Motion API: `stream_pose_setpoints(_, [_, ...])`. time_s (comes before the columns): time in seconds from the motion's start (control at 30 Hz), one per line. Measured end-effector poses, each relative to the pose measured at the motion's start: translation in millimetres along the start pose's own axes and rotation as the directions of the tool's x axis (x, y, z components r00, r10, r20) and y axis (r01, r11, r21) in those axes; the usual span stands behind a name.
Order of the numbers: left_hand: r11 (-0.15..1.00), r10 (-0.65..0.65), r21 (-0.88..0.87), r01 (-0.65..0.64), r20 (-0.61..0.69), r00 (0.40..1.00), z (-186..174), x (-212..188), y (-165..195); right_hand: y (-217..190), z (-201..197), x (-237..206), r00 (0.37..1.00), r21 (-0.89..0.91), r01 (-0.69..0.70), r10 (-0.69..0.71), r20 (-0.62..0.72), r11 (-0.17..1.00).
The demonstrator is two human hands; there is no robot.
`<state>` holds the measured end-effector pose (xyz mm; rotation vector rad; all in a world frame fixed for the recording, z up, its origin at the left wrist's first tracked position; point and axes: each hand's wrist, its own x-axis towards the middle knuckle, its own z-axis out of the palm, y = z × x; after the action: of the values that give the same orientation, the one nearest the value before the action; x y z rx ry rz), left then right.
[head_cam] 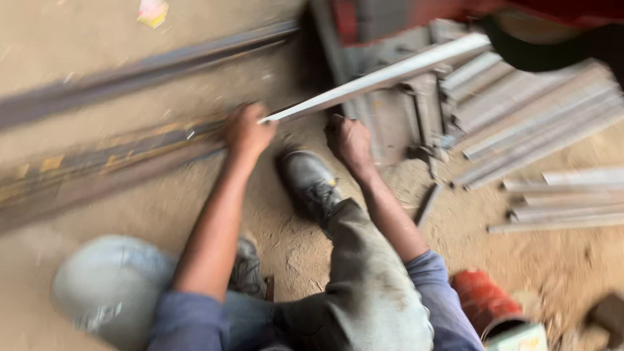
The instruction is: The person sits on the ground and uses a red chop saw to cut long metal bars into shorter segments. They measure the bars with a tape measure, position them under the saw blade, and cut them while sparks fly. The cut pieces are then placed aside.
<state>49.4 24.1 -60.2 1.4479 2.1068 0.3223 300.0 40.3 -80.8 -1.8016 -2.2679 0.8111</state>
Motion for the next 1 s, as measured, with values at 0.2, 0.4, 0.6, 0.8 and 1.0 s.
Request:
stream_pose_setpoints(0.2, [0.988,0.151,0.000,-0.151,0.093,0.984,-15.9,-0.4,2.7,35.6,-49.4,-29.0,0.958,0.240,-0.203,0.244,-0.154,0.949])
stream_pose_setpoints(0.4, [0.991,0.134,0.001,-0.135,0.149,0.980,-33.7,1.5,9.5,84.0,-94.1,-40.5,0.812,0.594,-0.213,0.479,-0.333,0.776])
stream_pose_setpoints(0.6, [0.996,0.081,0.021,-0.088,0.228,0.970,-41.1,-5.3,15.8,168.1,-144.2,-30.9,0.662,0.862,-0.094,0.677,-0.320,0.499])
stream_pose_setpoints(0.8, [0.999,0.015,-0.044,-0.001,0.332,0.943,-36.9,-24.1,29.0,217.5,-161.1,19.7,0.658,0.926,-0.159,0.736,-0.159,0.343])
stream_pose_setpoints(1.0, [1.000,0.012,-0.031,0.000,0.372,0.928,-26.7,-36.2,53.4,262.5,-169.5,61.7,0.736,0.808,-0.170,0.618,-0.277,0.564])
